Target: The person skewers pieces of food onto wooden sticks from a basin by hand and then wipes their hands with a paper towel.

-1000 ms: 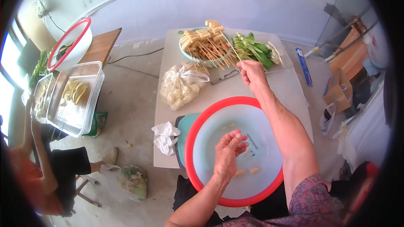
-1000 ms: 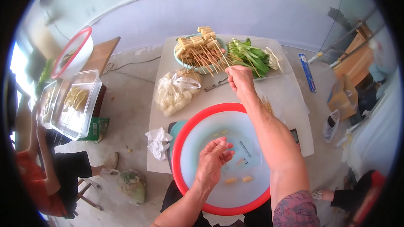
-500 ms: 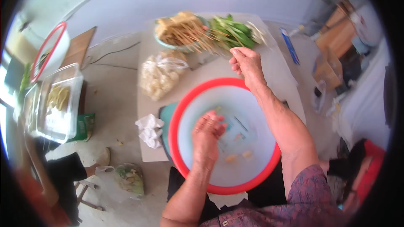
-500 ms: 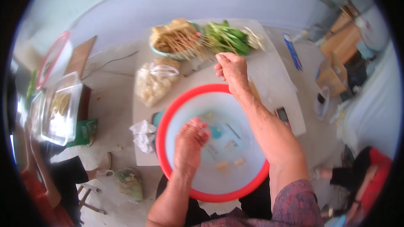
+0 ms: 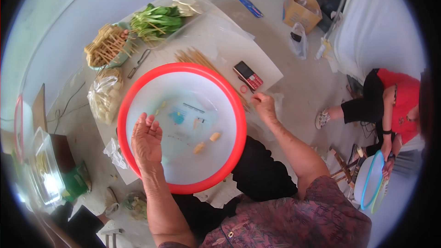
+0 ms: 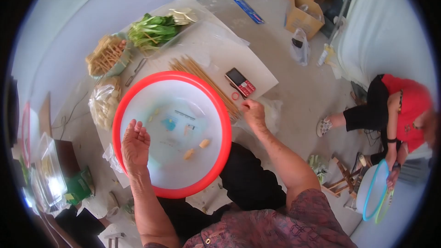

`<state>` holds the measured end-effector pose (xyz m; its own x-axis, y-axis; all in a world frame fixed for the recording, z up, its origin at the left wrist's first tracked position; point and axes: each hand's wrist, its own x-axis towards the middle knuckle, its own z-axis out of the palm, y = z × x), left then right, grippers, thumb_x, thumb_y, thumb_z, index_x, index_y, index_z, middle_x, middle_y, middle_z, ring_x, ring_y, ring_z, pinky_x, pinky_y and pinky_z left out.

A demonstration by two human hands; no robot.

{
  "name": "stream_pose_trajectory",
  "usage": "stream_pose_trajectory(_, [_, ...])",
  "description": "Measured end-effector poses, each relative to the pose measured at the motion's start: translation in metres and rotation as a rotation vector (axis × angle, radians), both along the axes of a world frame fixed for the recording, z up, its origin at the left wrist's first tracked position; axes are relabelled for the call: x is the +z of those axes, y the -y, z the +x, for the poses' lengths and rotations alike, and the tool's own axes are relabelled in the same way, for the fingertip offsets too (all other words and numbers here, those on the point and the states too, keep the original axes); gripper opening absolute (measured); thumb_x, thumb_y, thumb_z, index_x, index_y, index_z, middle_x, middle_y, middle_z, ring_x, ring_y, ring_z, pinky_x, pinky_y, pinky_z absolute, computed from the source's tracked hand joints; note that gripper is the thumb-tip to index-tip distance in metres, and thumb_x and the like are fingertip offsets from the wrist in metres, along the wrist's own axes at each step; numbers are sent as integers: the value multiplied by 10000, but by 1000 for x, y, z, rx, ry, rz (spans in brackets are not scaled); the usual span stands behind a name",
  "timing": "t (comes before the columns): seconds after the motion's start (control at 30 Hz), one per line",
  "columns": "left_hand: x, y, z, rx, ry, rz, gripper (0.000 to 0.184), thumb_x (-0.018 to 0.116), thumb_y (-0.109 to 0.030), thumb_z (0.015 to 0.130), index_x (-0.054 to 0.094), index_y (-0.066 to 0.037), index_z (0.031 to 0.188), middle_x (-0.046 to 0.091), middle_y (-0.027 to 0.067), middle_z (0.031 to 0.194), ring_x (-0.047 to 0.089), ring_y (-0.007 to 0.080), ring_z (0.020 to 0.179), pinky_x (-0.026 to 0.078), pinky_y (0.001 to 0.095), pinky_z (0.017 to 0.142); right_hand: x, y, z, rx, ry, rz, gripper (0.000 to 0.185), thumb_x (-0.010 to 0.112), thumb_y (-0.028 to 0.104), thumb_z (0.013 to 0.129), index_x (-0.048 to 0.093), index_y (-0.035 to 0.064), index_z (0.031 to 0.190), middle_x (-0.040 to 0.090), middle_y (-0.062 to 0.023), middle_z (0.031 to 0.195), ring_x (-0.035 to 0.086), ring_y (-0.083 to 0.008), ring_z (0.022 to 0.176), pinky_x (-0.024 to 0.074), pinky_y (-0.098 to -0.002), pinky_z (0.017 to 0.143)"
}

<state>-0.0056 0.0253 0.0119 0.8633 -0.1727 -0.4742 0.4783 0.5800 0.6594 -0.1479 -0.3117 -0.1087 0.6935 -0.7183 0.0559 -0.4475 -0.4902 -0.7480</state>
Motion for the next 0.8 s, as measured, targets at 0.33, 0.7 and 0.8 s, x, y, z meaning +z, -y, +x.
stream_pose_trajectory(0.33, [-3,17,-7,-37,28,66,264,611,-194,873,540,-32,1069,603,48,884,574,137,761,481,243,690,-12,-28,13,20,-31,-216,141,662,104,710,571,52,804,569,-111,810,560,-315,836,445,-419,720])
stream_pose_trajectory(0.7, [3,18,-6,-31,12,99,230,568,-186,902,512,-36,1068,613,42,841,576,118,703,482,238,649,1,-32,17,-65,-142,-176,93,609,128,740,607,38,718,609,-154,801,583,-344,801,457,-436,704])
stream_pose_trajectory(0.8, [8,17,-8,-34,18,94,206,558,-176,907,518,-39,1055,613,44,843,575,112,690,482,230,633,2,-28,13,-75,-92,-176,106,614,140,734,618,34,732,614,-164,796,595,-343,786,468,-431,704])
